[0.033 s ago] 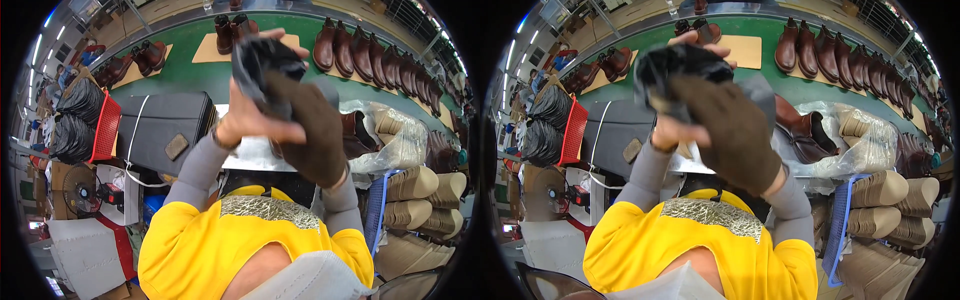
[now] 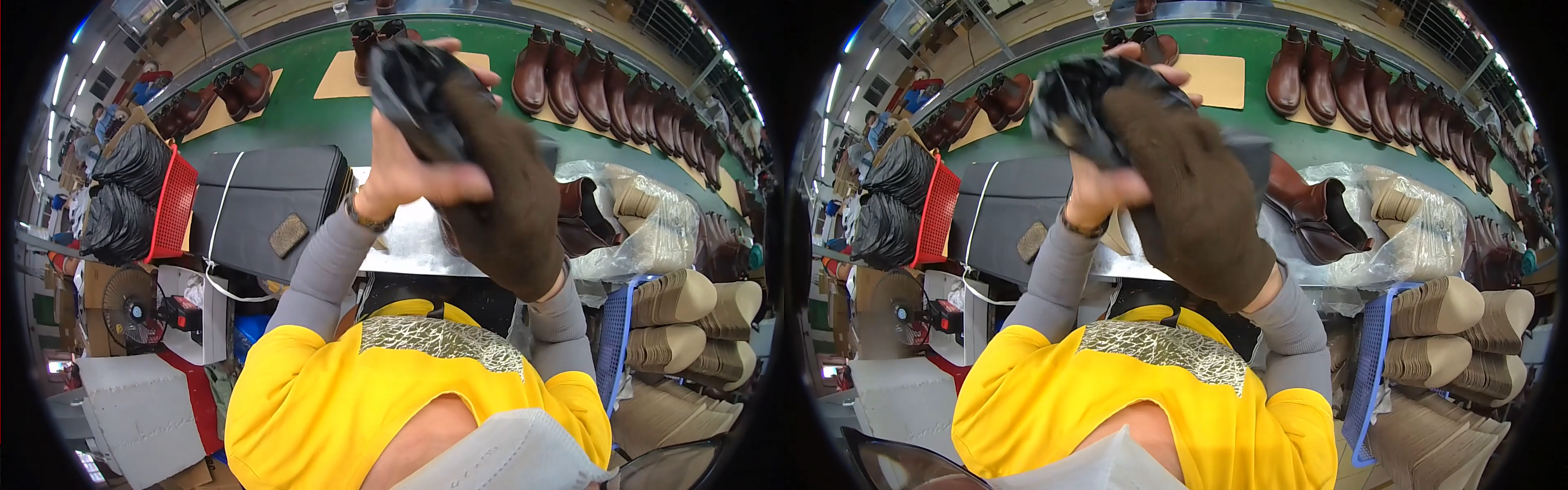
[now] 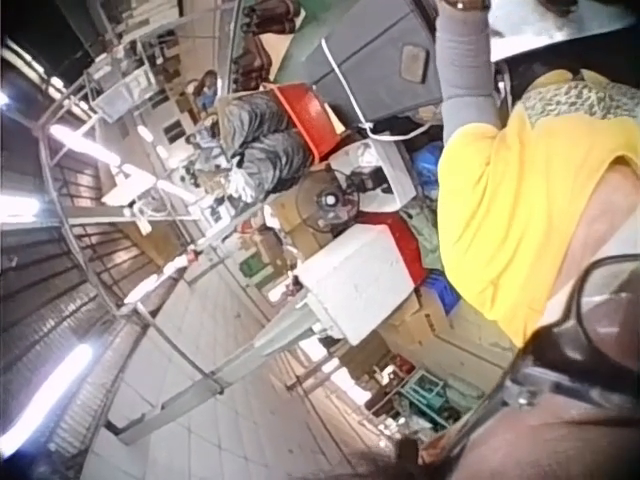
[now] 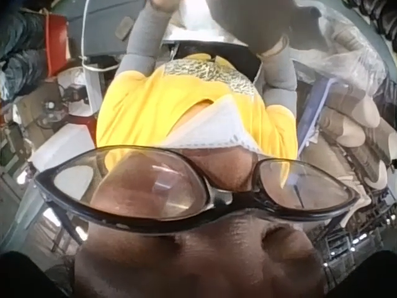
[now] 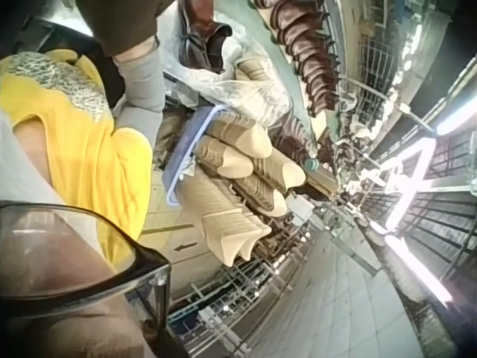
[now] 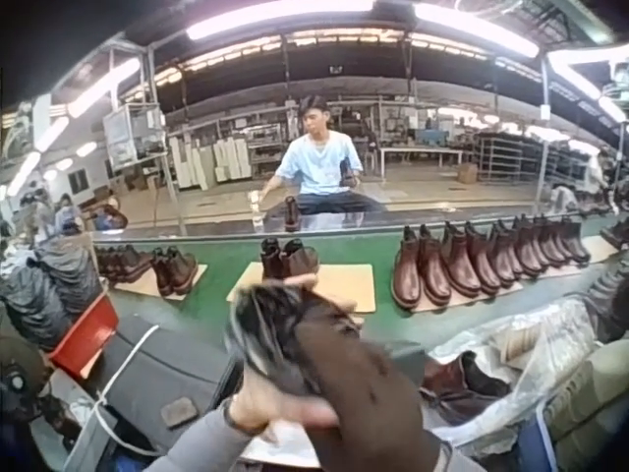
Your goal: Inspecting and cleaning leather boots on a manufacturing line using a cloth and inserts.
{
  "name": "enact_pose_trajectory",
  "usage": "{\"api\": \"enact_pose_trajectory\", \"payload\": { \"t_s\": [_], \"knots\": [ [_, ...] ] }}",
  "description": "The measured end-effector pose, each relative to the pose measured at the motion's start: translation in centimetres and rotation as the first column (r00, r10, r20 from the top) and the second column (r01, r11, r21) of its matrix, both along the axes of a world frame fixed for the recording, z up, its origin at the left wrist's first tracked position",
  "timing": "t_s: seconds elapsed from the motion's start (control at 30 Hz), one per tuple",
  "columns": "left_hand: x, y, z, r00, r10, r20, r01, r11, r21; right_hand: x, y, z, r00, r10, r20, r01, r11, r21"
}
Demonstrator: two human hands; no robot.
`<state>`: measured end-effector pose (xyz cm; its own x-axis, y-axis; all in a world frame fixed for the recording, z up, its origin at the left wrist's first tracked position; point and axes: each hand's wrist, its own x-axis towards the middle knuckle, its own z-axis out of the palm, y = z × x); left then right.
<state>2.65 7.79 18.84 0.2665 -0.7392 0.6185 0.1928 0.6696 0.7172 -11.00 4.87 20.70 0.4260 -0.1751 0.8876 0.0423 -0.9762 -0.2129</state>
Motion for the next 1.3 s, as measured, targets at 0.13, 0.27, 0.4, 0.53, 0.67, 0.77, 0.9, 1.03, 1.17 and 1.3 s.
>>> {"api": "enact_pose_trajectory", "payload": {
  "t_s": [0.13,0.27,0.4,0.53,0.67,0.77,0.9,1.03,1.17,1.3],
  "knots": [
    [3.4,-1.5,0.3,0.956,0.002,-0.294,-0.027,0.996,-0.081,-1.9,3.3,-2.5,0.931,0.341,-0.129,-0.308,0.925,0.222],
    [3.0,-0.9,0.6,0.928,-0.025,-0.371,-0.011,0.996,-0.094,-0.1,2.0,-9.5,0.75,0.66,-0.051,-0.21,0.31,0.927],
    [0.7,0.4,-0.1,0.96,0.063,-0.273,-0.08,0.995,-0.053,0.3,-0.8,-8.1,0.98,0.199,-0.001,-0.101,0.505,0.857],
    [-0.3,1.4,-1.1,0.976,0.112,-0.188,-0.116,0.993,-0.012,0.9,0.3,-6.4,0.958,0.085,0.274,-0.257,0.679,0.688],
    [-0.7,1.4,-3.7,0.972,0.032,-0.233,-0.031,0.999,0.008,1.3,0.7,-5.4,0.842,0.219,0.492,-0.517,0.586,0.624],
    [-2.0,0.8,-4.1,0.94,-0.053,-0.337,0.076,0.996,0.054,-0.5,-1.4,-6.5,0.947,0.316,0.063,-0.305,0.819,0.486],
    [1.3,-1.5,-3.1,0.946,-0.282,0.161,0.283,0.959,0.019,-2.3,-2.4,-9.3,0.736,0.52,0.433,-0.42,-0.151,0.895],
    [1.5,-3.0,-1.9,0.865,-0.421,0.274,0.387,0.906,0.17,-1.7,-2.0,-7.5,0.428,0.196,0.883,-0.699,-0.547,0.46],
    [-2.4,-4.6,0.8,0.99,-0.135,0.042,0.133,0.99,0.054,-3.4,-4.9,-7.1,0.22,0.255,0.941,-0.689,-0.643,0.335],
    [-1.9,-5.7,-0.1,0.984,-0.17,-0.056,0.178,0.963,0.201,-5.0,-3.0,-8.5,0.409,0.204,0.889,-0.905,0.219,0.366]
  ]
}}
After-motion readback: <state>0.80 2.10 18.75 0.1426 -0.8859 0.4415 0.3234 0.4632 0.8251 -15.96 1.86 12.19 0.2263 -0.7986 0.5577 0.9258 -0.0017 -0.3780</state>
